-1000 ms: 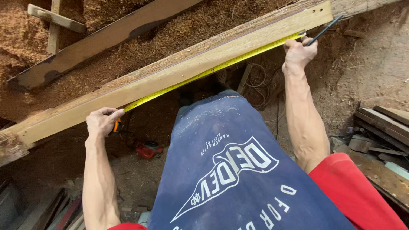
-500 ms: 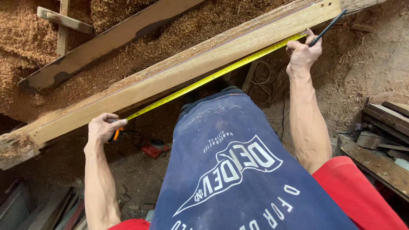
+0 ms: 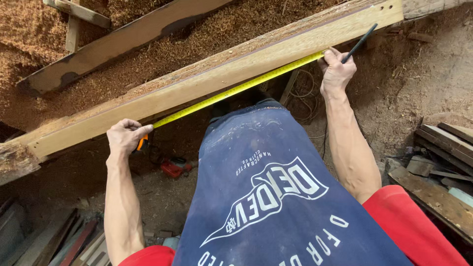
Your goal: The person uses a combination square and a pencil to mark lines on a wooden plank. They then use a tape measure to measure the length of the plank and mark additional points. The person repeats the process of aligning the square and drawing lines along the wood.
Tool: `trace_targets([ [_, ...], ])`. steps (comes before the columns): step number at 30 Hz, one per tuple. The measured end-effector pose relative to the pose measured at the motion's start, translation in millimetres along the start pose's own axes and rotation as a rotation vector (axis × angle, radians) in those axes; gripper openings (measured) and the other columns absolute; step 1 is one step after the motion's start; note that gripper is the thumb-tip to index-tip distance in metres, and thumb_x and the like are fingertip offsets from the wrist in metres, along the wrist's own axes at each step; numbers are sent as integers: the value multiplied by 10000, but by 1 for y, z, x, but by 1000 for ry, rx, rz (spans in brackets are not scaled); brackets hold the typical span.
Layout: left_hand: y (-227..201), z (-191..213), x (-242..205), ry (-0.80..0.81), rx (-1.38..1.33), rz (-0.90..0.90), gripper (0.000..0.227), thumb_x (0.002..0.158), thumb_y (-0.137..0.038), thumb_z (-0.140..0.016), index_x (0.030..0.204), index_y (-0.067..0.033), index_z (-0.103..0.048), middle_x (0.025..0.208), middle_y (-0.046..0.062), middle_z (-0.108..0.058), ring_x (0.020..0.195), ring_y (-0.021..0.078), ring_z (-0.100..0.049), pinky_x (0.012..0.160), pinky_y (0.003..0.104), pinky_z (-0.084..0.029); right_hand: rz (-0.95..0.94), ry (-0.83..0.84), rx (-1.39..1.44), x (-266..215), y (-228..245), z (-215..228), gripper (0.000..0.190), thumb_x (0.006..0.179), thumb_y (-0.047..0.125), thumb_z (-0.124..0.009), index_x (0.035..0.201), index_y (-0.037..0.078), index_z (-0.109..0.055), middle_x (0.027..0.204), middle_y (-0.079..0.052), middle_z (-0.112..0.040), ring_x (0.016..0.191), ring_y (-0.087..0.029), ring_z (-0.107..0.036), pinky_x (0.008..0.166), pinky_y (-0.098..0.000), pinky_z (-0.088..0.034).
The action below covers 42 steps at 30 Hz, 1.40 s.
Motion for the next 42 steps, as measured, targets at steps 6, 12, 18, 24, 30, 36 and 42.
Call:
trace_targets([
  [6,-19,-6,0,-76,6,-191,347,749,-353,-946,913,-78,-813,918,71,-728,794,155,-682,728,324,-572,-82,-60,-30,0,-5,8,227,921,-19,-738,882,68,-531,912,-124,-725,767,-181,-744,684,-290,-668],
  [12,-51,-24,-2,-34,70,-299,325,762,-376,-950,890,-104,-825,888,62,-670,806,193,-647,739,357,-548,-106,-11,-60,2,-12,6,333,942,23,-751,831,115,-451,977,-95,-691,858,-174,-729,699,-329,-684],
  [18,-69,-31,-2,8,66,-292,335,752,-398,-938,886,-117,-816,904,46,-686,820,183,-662,736,355,-551,-107,-31,79,16,-29,21,322,949,1,-775,869,116,-484,1066,-105,-690,912,-206,-686,790,-369,-651],
  [24,-75,-35,0,48,76,-221,349,730,-414,-938,868,-117,-814,924,48,-694,827,187,-669,741,362,-560,-75,29,-92,12,-23,21,315,945,20,-759,862,135,-478,1154,-89,-698,993,-189,-685,784,-393,-676],
  [30,-77,-37,-2,109,77,-159,338,733,-401,-925,865,-110,-814,964,38,-702,854,181,-679,751,356,-578,-124,41,-112,1,-11,11,271,940,17,-728,935,123,-478,1200,-104,-669,1041,-213,-695,759,-445,-690],
  [36,-77,-38,-2,132,58,-147,309,746,-369,-925,869,-109,-810,959,39,-702,847,177,-683,737,350,-586,-116,28,6,0,-9,10,310,918,-74,-723,923,99,-466,1177,-155,-651,886,-229,-727,698,-396,-694],
  [42,-73,-41,-1,138,-18,-120,315,742,-365,-920,854,-96,-801,948,35,-703,819,164,-689,715,346,-591,-39,32,17,16,-15,15,360,918,-124,-744,860,80,-453,1089,-209,-693,795,-227,-725,692,-339,-662],
])
Point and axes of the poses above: each hand's wrist, its own x-axis towards the middle knuckle, its own z-axis out of the back of the hand, y = z × x, the point moved 10 cm from there along x, towards the middle knuckle
